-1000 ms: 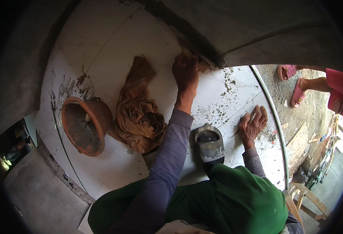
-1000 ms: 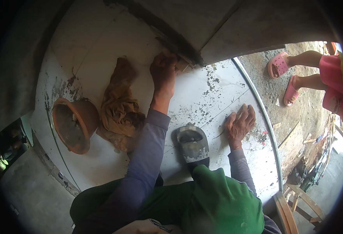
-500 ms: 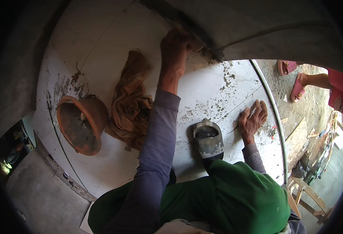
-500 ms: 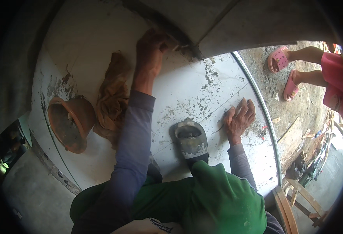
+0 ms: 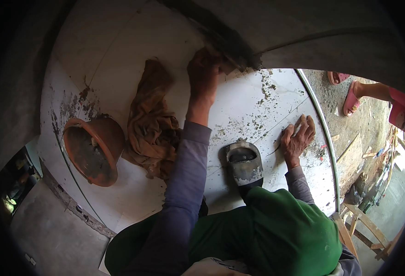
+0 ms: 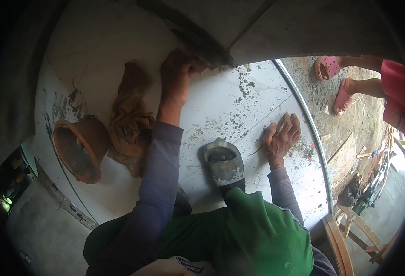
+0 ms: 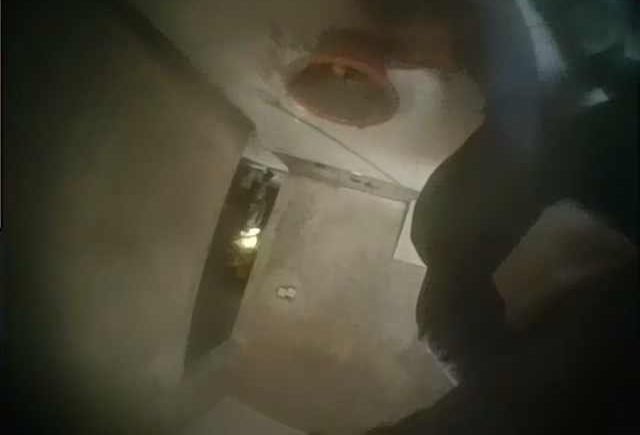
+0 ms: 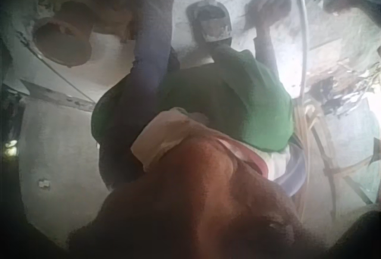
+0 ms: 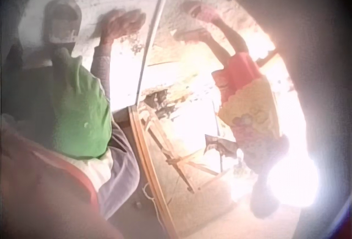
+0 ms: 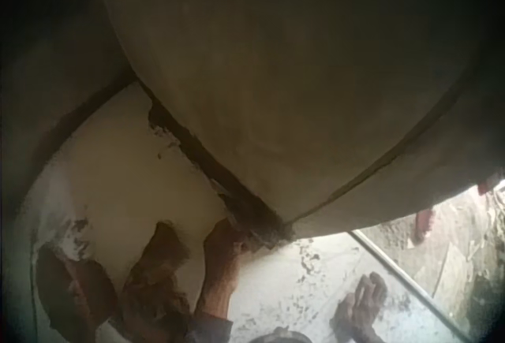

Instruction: The person applies grout to a wall base using a small trowel and a wooden board, then smooths the material by hand and wipes the tiled floor with a cloth.

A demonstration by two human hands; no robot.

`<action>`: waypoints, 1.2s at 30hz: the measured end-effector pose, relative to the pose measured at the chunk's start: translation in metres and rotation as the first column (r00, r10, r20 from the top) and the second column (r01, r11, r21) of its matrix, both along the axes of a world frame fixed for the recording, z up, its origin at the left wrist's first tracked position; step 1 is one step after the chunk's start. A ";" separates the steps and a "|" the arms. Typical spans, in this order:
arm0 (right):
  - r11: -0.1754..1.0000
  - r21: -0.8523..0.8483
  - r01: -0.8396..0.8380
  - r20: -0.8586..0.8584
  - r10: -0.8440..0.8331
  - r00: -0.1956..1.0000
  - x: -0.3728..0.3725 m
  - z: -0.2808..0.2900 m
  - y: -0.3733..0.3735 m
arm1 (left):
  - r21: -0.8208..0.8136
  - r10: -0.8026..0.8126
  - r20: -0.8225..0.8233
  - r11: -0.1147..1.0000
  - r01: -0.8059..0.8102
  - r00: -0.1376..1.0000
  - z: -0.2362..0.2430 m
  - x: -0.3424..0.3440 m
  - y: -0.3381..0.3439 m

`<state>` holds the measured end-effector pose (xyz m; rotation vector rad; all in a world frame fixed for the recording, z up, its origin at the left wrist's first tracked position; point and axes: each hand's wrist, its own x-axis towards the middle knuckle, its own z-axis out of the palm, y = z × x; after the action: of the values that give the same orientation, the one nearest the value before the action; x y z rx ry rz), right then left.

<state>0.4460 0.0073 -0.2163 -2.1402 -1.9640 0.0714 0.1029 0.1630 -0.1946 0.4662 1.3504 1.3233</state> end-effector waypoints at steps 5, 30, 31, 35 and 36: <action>1.000 0.006 -0.021 0.033 0.021 0.999 -0.001 0.001 0.002 | 0.046 0.047 -0.004 0.998 -0.047 0.999 -0.006 0.028 0.014; 1.000 0.003 -0.017 0.050 0.017 0.999 0.001 0.001 0.000 | 0.038 0.161 -0.160 0.987 -0.157 0.974 -0.007 -0.009 0.041; 1.000 -0.001 -0.008 0.055 0.008 0.998 0.001 0.000 0.000 | 0.019 0.144 -0.183 0.990 -0.143 0.972 -0.008 -0.010 0.051; 1.000 0.009 -0.025 0.050 0.025 0.998 0.000 0.000 0.001 | -0.010 0.066 -0.303 0.997 -0.073 0.951 -0.005 -0.024 0.070; 1.000 0.010 -0.026 0.052 0.026 0.998 0.002 -0.001 0.001 | -0.011 0.066 -0.302 0.997 -0.073 0.951 -0.001 -0.026 0.071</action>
<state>0.4481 0.0079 -0.2172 -2.1306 -2.0162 0.0097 0.0766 0.2344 -0.1960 0.6307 1.6449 1.3306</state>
